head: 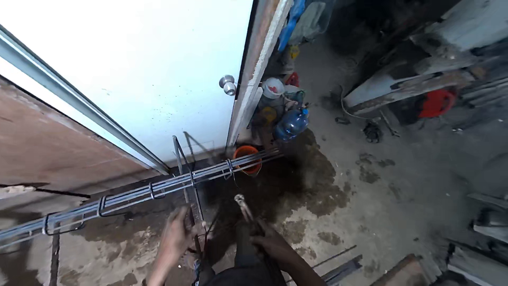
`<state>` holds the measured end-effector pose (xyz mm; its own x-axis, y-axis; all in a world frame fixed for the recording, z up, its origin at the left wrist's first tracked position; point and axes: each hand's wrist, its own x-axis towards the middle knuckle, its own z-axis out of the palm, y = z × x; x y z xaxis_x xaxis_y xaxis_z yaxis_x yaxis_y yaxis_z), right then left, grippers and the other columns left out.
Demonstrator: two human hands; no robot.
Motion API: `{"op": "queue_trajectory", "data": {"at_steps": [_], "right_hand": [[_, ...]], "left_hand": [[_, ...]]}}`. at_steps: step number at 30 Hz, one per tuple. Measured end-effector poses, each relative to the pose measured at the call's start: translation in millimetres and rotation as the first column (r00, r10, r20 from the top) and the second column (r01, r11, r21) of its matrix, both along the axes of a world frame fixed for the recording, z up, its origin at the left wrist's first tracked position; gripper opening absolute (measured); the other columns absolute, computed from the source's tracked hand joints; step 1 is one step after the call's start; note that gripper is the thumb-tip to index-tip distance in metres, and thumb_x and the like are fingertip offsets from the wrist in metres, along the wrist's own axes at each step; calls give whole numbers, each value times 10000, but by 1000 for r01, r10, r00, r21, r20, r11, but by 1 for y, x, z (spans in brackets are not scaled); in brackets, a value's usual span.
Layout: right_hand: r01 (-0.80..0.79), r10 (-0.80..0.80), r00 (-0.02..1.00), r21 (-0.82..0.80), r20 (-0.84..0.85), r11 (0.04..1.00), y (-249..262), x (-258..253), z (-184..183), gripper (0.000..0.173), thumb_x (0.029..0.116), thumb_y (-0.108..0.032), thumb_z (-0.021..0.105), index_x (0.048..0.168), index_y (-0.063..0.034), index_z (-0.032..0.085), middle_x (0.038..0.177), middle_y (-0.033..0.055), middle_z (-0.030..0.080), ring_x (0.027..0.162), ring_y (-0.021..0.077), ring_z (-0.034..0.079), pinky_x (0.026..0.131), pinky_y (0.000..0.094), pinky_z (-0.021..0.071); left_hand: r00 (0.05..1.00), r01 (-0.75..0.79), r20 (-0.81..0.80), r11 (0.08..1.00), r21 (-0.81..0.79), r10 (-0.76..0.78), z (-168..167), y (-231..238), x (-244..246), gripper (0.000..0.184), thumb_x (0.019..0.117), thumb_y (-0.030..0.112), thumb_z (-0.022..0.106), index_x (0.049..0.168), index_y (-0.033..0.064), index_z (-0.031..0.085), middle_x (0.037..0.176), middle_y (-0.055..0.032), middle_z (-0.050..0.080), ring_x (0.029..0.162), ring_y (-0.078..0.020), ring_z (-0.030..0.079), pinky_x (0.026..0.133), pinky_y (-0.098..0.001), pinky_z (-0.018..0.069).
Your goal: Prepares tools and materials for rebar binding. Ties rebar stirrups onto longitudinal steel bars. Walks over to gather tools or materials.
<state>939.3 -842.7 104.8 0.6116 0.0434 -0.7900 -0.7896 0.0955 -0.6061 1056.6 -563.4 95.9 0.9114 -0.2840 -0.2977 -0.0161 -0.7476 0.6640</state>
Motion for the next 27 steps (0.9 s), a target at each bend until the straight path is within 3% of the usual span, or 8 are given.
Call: {"op": "queue_trajectory", "data": {"at_steps": [4, 6, 9, 12, 14, 16, 21, 27], "right_hand": [[324, -323, 945, -1, 54, 946, -13, -8, 10, 494, 898, -11, 704, 1352, -38, 511, 1093, 132, 640, 873, 235, 689, 763, 401, 625], [296, -290, 952, -56, 97, 953, -24, 0, 10, 454, 888, -45, 727, 1307, -29, 549, 1111, 147, 642, 900, 258, 695, 792, 429, 627], [34, 20, 991, -393, 133, 919, -38, 26, 1, 454, 878, -151, 755, 1300, -48, 623, 1104, 118, 676, 900, 207, 682, 805, 388, 597], [-383, 539, 837, -803, -93, 456, -42, 66, -6, 414, 948, -253, 657, 1336, -110, 670, 1299, 108, 662, 1193, 283, 628, 1014, 476, 520], [-456, 693, 672, -883, -261, 109, -41, 86, -16, 352, 952, -230, 634, 1290, -167, 709, 1326, 98, 673, 1282, 388, 573, 1013, 574, 484], [-409, 759, 565, -909, -323, -83, -44, 106, -27, 346, 900, -154, 679, 1242, -180, 729, 1278, 85, 696, 1263, 411, 583, 969, 588, 505], [-295, 832, 432, -926, -348, -234, -52, 136, -45, 348, 813, -28, 730, 1131, -167, 763, 1143, 68, 734, 1165, 382, 646, 897, 539, 557], [-403, 829, 357, -872, -431, -279, -49, 147, -48, 368, 824, 0, 714, 1159, -150, 748, 1216, 75, 722, 1219, 405, 620, 948, 565, 529]], "left_hand": [[920, 112, -360, 984, -140, -156, -48, -19, 47, 319, 987, 249, 682, 1244, 61, 666, 1063, -108, 738, 941, -227, 721, 879, -461, 584], [767, -79, -624, 943, -322, -149, -78, -46, 47, 278, 1062, 174, 557, 1269, -1, 617, 1074, -115, 741, 906, -181, 735, 830, -368, 605], [657, -407, -751, 867, -288, 60, -142, -90, 46, 328, 1099, 189, 471, 1321, -31, 571, 1155, -172, 688, 944, -218, 694, 855, -383, 571], [608, -671, -716, 704, -233, 342, -199, -131, 62, 380, 1115, 203, 411, 1358, -58, 541, 1258, -244, 636, 1082, -305, 657, 945, -457, 537], [538, -770, -712, 606, -199, 450, -220, -149, 73, 411, 1121, 233, 402, 1374, -65, 530, 1274, -258, 623, 1122, -322, 633, 977, -468, 516], [495, -820, -708, 539, -191, 503, -232, -166, 88, 399, 1107, 210, 441, 1368, -79, 528, 1276, -264, 601, 1110, -318, 600, 971, -458, 496], [745, -589, -576, 738, -330, 337, -264, -182, 113, 425, 1074, 41, 449, 1467, -121, 431, 1540, -288, 431, 1457, -340, 405, 1215, -407, 319], [720, -648, -623, 617, -447, 305, -290, -198, 139, 479, 1130, 255, 372, 1526, -11, 415, 1537, -207, 472, 1404, -234, 480, 1169, -366, 392]]}}
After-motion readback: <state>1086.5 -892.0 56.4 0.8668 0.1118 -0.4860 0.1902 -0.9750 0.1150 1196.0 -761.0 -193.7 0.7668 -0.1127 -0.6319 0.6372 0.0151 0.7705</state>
